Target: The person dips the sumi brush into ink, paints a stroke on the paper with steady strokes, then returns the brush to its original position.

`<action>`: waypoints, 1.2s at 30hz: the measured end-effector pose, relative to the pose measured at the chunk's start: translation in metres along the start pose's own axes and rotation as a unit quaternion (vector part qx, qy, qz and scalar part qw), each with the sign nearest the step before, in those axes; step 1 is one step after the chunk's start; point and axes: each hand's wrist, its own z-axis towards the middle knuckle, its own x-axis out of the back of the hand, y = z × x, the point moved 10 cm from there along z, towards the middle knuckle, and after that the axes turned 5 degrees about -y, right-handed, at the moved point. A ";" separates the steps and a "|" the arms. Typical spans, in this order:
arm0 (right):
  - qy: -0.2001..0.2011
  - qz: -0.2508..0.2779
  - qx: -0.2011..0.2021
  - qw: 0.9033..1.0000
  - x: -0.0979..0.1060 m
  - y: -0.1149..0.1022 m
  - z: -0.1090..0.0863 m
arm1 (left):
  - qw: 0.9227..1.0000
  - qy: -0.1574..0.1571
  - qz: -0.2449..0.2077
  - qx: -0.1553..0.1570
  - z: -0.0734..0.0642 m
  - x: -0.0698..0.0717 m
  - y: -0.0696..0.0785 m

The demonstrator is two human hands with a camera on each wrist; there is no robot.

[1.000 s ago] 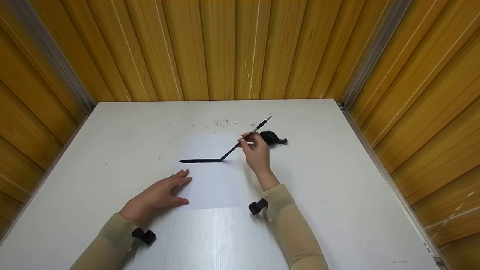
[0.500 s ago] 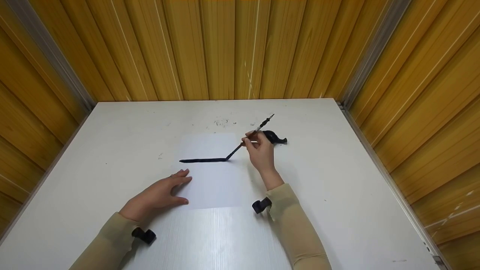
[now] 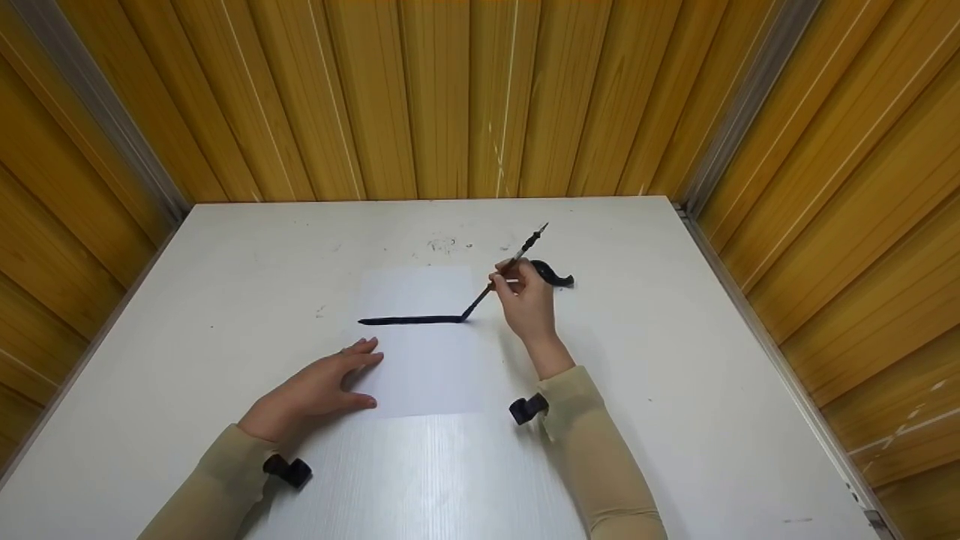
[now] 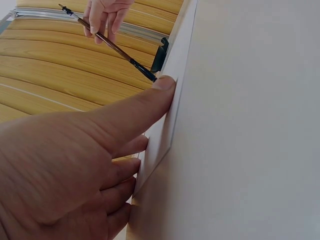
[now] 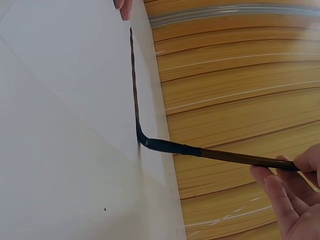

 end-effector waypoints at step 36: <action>0.001 -0.010 0.053 0.999 0.011 -0.021 0.000 | 1.000 0.001 -0.007 0.003 -0.001 0.000 0.000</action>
